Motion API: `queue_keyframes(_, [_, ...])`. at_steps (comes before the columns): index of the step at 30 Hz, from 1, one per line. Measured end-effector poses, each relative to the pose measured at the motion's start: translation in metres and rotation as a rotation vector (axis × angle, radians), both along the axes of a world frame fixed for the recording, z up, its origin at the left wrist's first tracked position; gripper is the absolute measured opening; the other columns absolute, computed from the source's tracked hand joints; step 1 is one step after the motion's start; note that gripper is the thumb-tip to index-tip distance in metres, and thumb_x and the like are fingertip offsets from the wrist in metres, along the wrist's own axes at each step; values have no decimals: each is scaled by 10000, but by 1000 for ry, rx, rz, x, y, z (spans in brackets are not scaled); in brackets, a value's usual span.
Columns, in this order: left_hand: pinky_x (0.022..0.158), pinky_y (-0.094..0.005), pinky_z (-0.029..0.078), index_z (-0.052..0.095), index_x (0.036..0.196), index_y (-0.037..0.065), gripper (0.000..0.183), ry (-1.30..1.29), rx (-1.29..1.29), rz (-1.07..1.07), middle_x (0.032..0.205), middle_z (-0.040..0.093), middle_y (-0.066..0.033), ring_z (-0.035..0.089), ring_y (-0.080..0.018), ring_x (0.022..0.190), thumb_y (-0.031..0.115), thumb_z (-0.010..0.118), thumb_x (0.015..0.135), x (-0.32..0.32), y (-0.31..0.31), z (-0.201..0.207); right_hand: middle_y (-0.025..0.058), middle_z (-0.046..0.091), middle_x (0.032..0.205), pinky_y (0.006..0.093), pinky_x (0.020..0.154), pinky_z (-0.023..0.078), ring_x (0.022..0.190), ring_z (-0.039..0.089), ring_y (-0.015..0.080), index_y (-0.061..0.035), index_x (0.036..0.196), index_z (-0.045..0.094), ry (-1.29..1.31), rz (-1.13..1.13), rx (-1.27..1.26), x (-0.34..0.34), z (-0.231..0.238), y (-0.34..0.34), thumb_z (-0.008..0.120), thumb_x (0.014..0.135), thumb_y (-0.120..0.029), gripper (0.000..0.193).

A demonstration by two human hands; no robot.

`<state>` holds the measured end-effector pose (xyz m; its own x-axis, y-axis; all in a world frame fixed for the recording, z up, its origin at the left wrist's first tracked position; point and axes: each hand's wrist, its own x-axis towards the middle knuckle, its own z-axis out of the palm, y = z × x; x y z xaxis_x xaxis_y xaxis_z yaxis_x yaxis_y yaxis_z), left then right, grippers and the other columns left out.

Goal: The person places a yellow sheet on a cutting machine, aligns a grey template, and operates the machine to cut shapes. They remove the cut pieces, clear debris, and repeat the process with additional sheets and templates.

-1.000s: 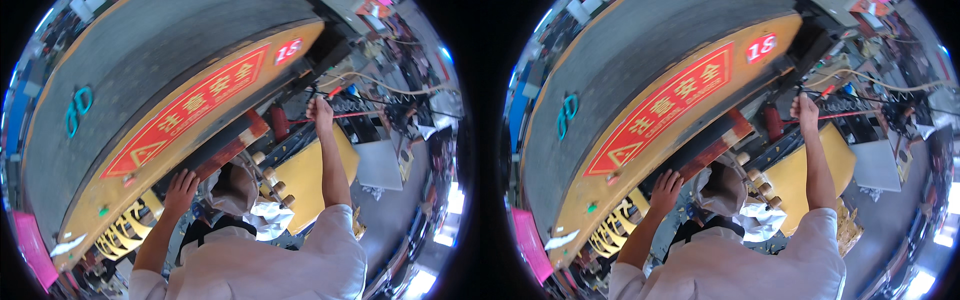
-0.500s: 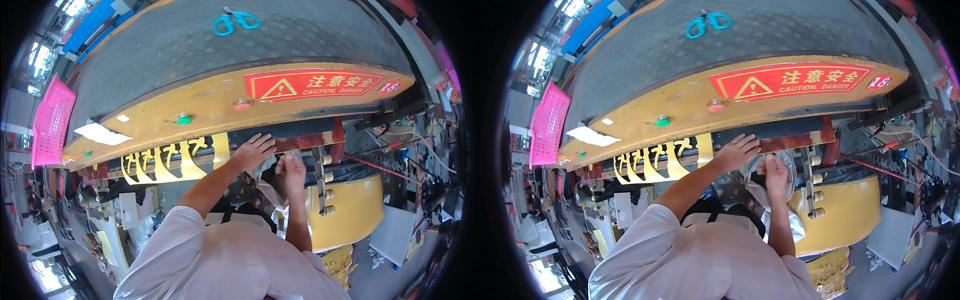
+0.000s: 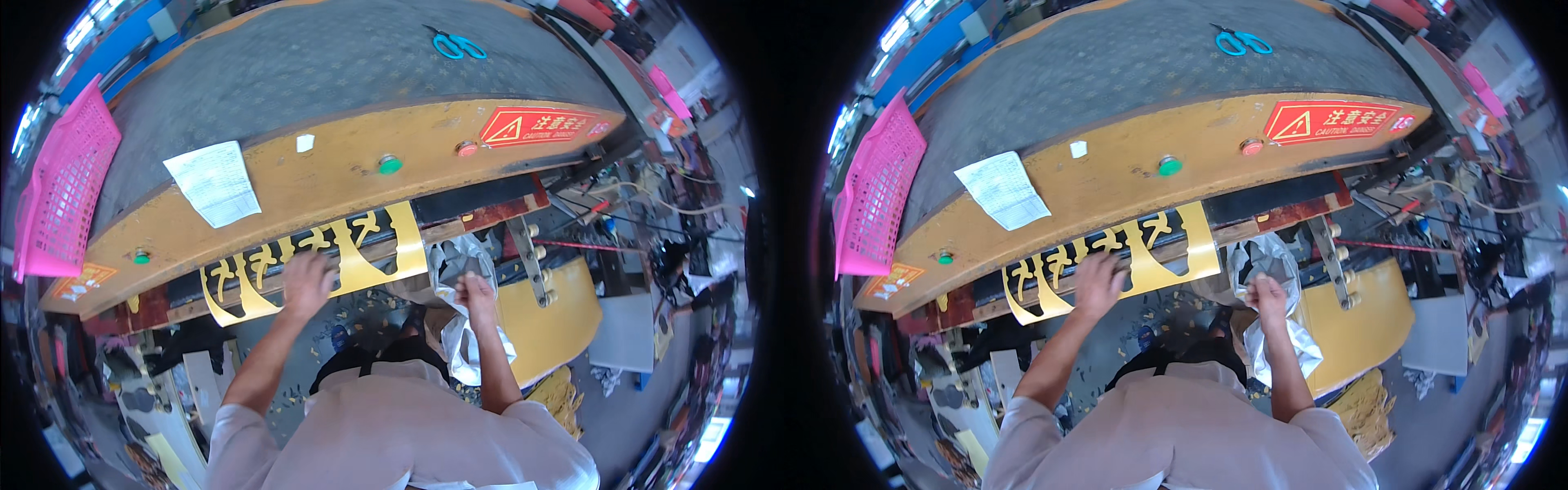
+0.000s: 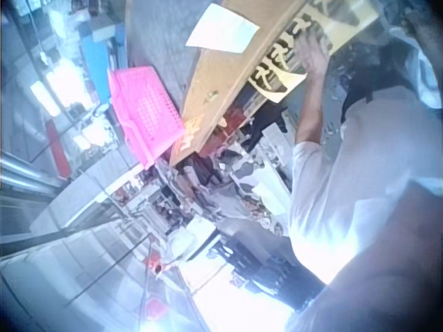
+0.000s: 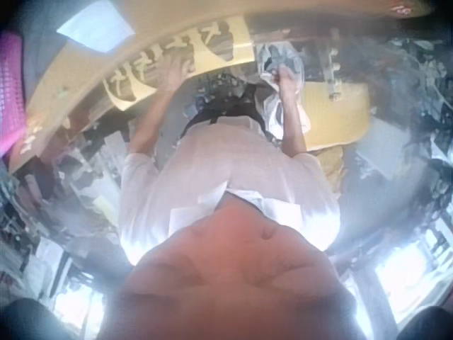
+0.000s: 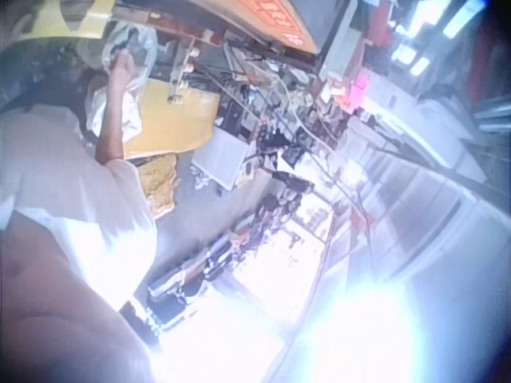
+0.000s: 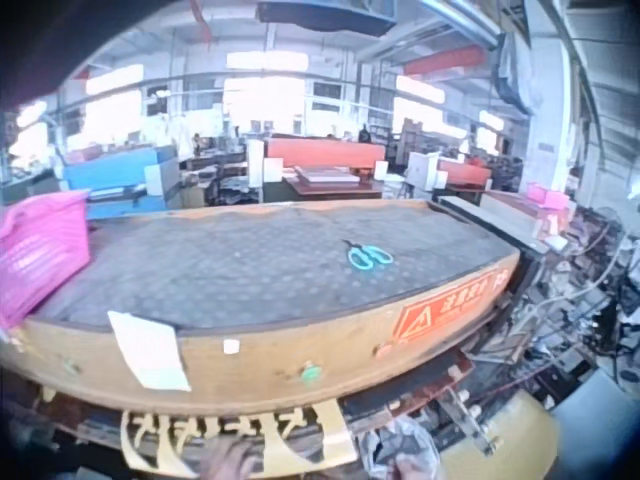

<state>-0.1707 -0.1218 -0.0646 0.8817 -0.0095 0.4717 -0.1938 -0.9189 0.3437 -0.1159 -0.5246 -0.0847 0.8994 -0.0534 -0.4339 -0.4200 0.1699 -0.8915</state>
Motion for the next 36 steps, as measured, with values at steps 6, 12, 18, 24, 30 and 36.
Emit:
queue_keyframes(6, [962,-501,467,697,1175,114,311,67,39,74,1110,671,-125,624,-352,1080,281,752,919,-38,85,-42,34,700,887,290,639,559,696,655,126,-16,1094,724,-65,253,49,-11,14,128,632,1114,-353,350])
queue_keyframes(12, [899,-503,503,699,1122,119,205,-1,28,77,1037,690,-111,657,-347,1025,261,674,977,-30,93,-55,26,728,902,274,664,588,702,688,110,-36,1088,737,-64,313,-68,-5,44,156,654,1093,-400,373])
queue_keyframes(18, [904,-496,497,672,1165,124,209,-65,74,69,1106,648,-111,632,-344,1077,227,649,984,-32,97,-58,2,718,896,277,670,602,728,691,105,-61,1103,751,65,144,-201,-17,39,93,659,1091,-406,357])
queue_keyframes(24, [870,-523,491,675,1159,118,201,-90,196,103,1104,655,-138,633,-379,1034,233,609,1007,-30,95,-66,-22,698,839,279,626,587,651,666,95,-96,1045,723,106,-89,-177,-16,16,-14,657,1094,-389,304])
queue_keyframes(30, [898,-556,498,690,1175,71,226,-15,165,118,1042,670,-199,637,-439,1012,220,592,1036,-32,100,-75,-3,703,806,286,556,570,627,674,117,-78,1067,717,-23,-314,-29,79,15,-143,627,1110,-327,268])
queue_keyframes(36, [971,-571,494,665,1245,-11,299,151,232,468,1179,660,-243,626,-480,1067,207,570,1063,-23,51,-37,-5,693,832,281,570,558,643,645,115,-98,1058,703,-134,-505,158,193,24,-265,637,1099,-287,204])
